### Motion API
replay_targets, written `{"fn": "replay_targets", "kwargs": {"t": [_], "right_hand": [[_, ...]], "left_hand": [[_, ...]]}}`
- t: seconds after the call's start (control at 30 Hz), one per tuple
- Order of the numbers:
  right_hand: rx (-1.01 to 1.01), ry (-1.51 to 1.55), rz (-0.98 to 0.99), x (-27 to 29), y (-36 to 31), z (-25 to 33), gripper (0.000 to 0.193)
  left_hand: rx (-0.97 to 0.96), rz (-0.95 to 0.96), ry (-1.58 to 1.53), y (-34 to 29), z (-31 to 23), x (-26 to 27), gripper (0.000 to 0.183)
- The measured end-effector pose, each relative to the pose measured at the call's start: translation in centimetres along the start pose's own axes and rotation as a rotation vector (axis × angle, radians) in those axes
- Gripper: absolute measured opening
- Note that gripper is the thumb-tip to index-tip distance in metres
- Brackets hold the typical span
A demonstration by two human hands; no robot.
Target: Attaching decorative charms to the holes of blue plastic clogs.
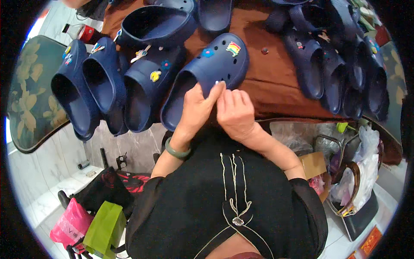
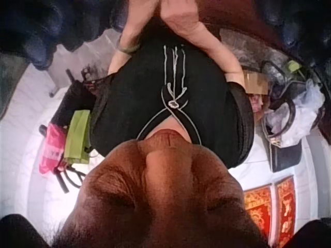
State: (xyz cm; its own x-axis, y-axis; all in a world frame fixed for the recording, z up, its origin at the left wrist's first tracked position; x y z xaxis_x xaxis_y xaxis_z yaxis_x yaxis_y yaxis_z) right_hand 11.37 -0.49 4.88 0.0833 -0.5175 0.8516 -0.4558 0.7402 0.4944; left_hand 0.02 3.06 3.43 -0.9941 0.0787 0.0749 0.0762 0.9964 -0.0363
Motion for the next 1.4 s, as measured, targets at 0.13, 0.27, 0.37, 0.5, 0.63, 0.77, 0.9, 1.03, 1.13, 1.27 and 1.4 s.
{"fn": "replay_targets", "kwargs": {"t": [0.13, 0.27, 0.37, 0.5, 0.63, 0.77, 0.9, 1.03, 1.13, 1.27, 1.4], "right_hand": [[0.007, 0.2, 0.035, -0.8, -0.4, -0.8, 0.029], [-0.098, 0.764, -0.01, -1.9, -0.5, -4.7, 0.026], [-0.319, 0.621, -0.108, -4.1, -0.5, -10.1, 0.016], [-0.52, 0.258, -0.02, -7.9, -0.8, -15.5, 0.027], [-0.481, 0.235, -0.034, -9.2, -0.7, -16.1, 0.023], [-0.615, 0.491, -0.033, -8.5, -0.6, -15.3, 0.019], [-0.52, 0.816, -0.2, -5.4, 0.3, -10.5, 0.019], [-0.317, 0.682, -0.367, -4.9, 0.6, -6.9, 0.026], [-0.305, 0.693, -0.383, -4.9, -0.1, -5.5, 0.03], [-0.282, 0.647, -0.314, -5.2, -1.0, -5.0, 0.035], [-0.265, 0.595, -0.217, -4.0, -1.1, -4.8, 0.035]], "left_hand": [[0.074, 0.022, -0.071, -0.1, 0.6, 0.6, 0.026], [-0.036, 0.006, -0.021, -0.1, 0.6, 0.6, 0.032], [-0.132, -0.028, 0.156, 0.0, 0.0, 0.3, 0.028], [-0.1, -0.012, 0.254, 0.2, -0.1, 0.3, 0.027], [-0.131, -0.052, 0.355, 0.4, 0.1, 0.2, 0.025], [-0.11, -0.061, 0.374, 0.1, -0.1, 0.3, 0.024], [-0.249, -0.067, 0.333, -0.1, -0.3, 0.2, 0.024], [-0.245, -0.075, 0.293, 0.4, -0.7, 0.1, 0.023], [-0.199, -0.062, 0.276, 0.6, -0.1, 0.2, 0.022], [-0.175, -0.068, 0.248, 0.5, 0.1, 0.2, 0.021], [-0.263, -0.064, 0.231, 0.4, 0.0, 0.3, 0.021]]}}
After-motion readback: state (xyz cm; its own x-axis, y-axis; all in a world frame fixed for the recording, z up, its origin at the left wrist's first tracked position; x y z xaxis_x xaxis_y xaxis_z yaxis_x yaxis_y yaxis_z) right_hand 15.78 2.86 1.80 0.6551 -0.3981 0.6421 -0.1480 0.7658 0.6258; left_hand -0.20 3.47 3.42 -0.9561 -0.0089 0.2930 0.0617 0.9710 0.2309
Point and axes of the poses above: each hand's wrist, its own y-axis towards the middle knuckle, its own x-axis out of the back of the hand, z = x × y, the point moved 3 cm from there along y, towards the middle knuckle, and after that the axes turned 7 degrees about -y, right-handed, at the moved point
